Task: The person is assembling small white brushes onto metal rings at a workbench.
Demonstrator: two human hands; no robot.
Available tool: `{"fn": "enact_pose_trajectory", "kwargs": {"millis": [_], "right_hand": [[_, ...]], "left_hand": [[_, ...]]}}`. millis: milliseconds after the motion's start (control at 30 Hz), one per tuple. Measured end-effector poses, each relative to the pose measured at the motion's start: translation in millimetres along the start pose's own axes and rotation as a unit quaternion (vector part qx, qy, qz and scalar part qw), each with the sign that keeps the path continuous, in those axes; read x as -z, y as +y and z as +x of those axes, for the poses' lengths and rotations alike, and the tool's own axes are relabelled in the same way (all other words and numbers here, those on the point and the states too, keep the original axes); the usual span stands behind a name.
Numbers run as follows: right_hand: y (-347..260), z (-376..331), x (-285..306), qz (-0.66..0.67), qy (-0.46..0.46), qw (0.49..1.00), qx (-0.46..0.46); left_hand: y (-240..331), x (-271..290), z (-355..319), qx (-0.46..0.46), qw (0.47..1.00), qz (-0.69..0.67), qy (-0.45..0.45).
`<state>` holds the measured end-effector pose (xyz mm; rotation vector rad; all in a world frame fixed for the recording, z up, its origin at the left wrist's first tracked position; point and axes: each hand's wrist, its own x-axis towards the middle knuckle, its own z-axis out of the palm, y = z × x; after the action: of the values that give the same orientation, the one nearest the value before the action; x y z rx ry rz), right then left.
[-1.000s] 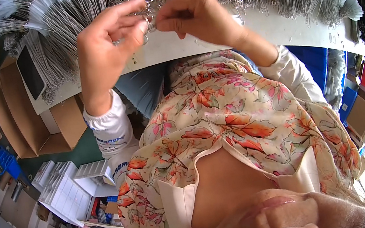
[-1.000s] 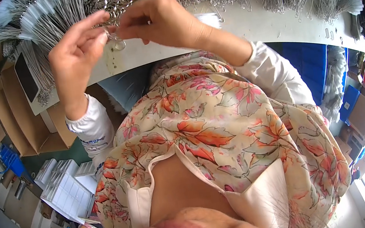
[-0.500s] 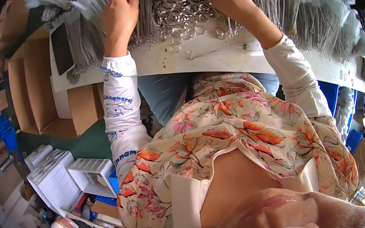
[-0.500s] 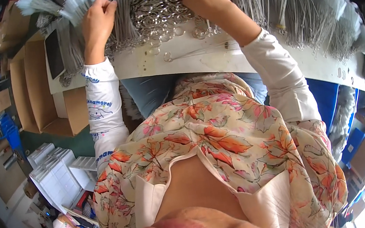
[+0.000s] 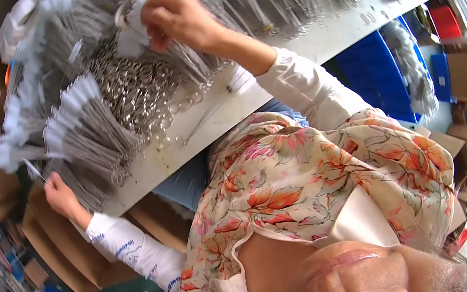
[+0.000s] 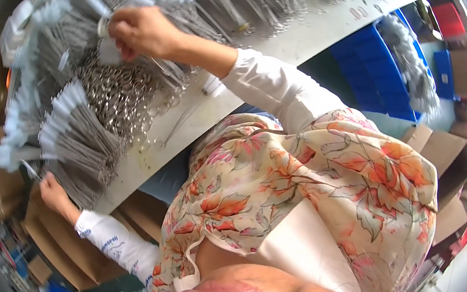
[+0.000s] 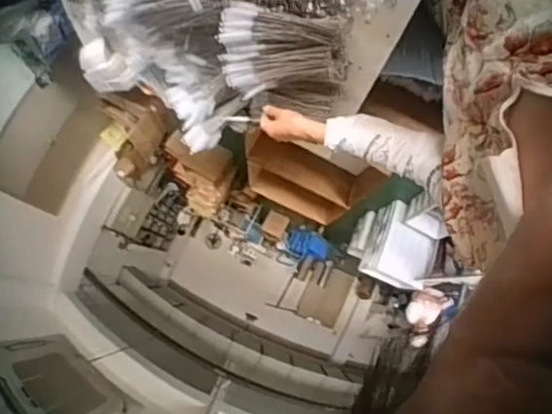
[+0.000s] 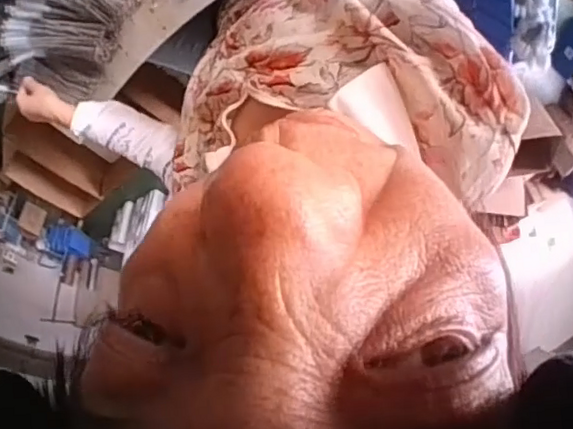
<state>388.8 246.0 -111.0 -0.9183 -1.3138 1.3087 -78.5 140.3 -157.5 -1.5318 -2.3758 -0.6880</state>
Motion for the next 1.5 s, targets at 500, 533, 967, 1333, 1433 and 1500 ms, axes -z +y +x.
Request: {"fn": "enact_pose_trajectory", "kwargs": {"millis": [500, 533, 967, 1333, 1433, 1500], "right_hand": [[-0.2, 11.7, 209.7, -0.629, 0.138, 0.754, 0.129], [-9.9, 12.2, 202.7, -0.621, 0.156, 0.762, 0.093], [-22.6, -38.0, 430.6, -0.386, 0.372, 0.827, 0.169], [-22.8, -37.9, 450.8, -0.597, 0.379, 0.706, -0.035], [-27.6, -28.0, 424.5, -0.529, 0.386, 0.751, -0.089], [-29.6, -33.3, 467.4, -0.531, 0.407, 0.743, -0.036]], "left_hand": [[13.0, -9.4, -16.3, -0.054, 0.979, 0.133, -0.147], [13.0, -7.5, -16.9, -0.048, 0.976, 0.149, -0.152], [13.4, -1.9, -25.2, -0.046, 0.977, 0.115, -0.171], [40.8, -0.7, -16.5, 0.001, 0.972, 0.173, -0.161], [36.1, 1.8, -12.2, 0.019, 0.971, 0.214, -0.107], [40.9, -7.0, -3.8, 0.031, 0.994, 0.099, -0.043]]}}
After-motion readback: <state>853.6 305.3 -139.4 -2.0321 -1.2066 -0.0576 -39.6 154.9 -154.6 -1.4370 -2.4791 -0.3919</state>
